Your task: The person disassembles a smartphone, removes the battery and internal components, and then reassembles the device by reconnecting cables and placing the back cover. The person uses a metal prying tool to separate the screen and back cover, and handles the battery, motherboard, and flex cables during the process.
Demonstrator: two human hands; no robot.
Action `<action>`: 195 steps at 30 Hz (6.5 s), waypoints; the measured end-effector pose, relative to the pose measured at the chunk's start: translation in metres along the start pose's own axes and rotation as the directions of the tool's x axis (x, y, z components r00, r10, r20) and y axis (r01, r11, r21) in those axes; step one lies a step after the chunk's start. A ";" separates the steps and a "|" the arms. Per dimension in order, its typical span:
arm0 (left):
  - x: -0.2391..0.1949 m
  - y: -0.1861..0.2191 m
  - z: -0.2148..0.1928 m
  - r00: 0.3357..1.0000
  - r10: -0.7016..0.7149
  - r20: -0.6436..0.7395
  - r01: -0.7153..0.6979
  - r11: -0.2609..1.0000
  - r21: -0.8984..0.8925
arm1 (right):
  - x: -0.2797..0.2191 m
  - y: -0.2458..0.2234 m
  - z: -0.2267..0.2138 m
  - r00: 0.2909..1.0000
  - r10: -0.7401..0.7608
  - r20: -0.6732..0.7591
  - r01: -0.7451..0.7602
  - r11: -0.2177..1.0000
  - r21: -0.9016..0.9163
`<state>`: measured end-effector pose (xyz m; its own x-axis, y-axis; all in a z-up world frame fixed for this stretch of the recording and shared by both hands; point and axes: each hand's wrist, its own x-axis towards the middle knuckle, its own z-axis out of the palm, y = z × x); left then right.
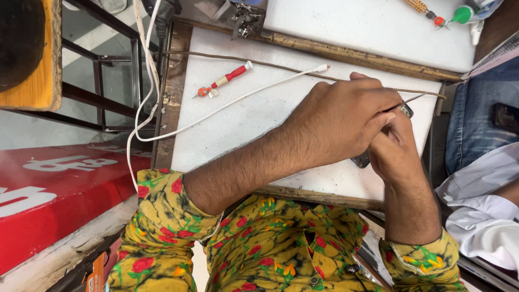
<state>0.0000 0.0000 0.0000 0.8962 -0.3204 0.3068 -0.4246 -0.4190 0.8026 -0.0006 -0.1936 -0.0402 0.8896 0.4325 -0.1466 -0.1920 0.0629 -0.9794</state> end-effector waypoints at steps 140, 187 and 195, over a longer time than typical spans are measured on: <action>-0.080 -0.066 0.016 0.937 -0.348 0.005 0.341 0.916 -0.213 | 0.073 0.003 0.008 0.943 0.073 0.324 0.055 0.928 -0.368; -0.083 -0.084 0.023 0.833 -0.552 0.037 0.534 0.784 -0.317 | 0.069 0.027 -0.025 0.951 0.149 0.272 -0.198 0.966 0.165; -0.085 -0.085 0.026 0.838 -0.541 -0.070 0.466 0.776 -0.425 | 0.050 0.033 -0.036 0.973 0.230 -0.026 -0.229 0.973 0.010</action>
<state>-0.0433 0.0412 -0.1078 0.9898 0.0172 -0.1414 0.1424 -0.1137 0.9832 0.0522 -0.2019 -0.0848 0.8322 0.4122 -0.3710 -0.3949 -0.0293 -0.9183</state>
